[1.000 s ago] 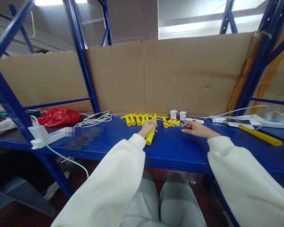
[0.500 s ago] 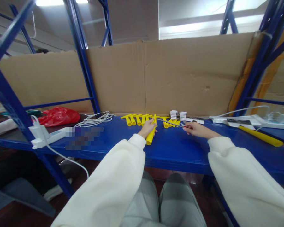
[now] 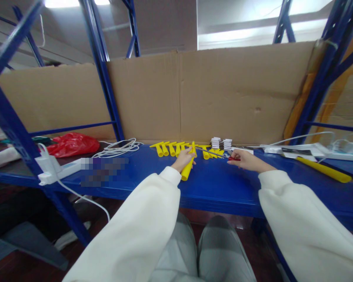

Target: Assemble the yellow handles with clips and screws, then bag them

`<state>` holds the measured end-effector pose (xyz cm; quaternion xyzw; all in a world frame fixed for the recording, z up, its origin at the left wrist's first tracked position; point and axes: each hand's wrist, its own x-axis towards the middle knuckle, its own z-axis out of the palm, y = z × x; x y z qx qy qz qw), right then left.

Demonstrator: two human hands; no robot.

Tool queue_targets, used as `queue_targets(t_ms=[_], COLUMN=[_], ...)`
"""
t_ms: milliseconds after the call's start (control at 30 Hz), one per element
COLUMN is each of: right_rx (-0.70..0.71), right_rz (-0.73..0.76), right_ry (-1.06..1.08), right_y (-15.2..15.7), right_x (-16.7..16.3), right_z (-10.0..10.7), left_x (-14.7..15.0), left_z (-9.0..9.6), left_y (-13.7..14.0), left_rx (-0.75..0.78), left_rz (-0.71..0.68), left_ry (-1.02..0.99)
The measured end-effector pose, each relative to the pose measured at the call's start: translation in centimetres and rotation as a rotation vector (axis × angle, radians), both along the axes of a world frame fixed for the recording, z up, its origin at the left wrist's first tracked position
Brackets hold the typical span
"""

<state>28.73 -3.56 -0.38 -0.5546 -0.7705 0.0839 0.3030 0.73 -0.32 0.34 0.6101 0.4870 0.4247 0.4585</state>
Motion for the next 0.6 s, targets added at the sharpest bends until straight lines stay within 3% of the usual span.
queue_targets(t_ms=[133,600], right_rx=[-0.078,-0.108], right_rz=[0.014,0.051], right_ry=[0.025,-0.009], right_y=[-0.11,-0.35], right_x=[-0.09,-0.50], right_z=[0.07,0.37], left_x=[0.01,0.05], left_z=[0.17,0.30], left_y=[-0.34,-0.20], left_rx=[0.004,0.076], left_rz=[-0.009,0.003], left_ry=[0.016,-0.043])
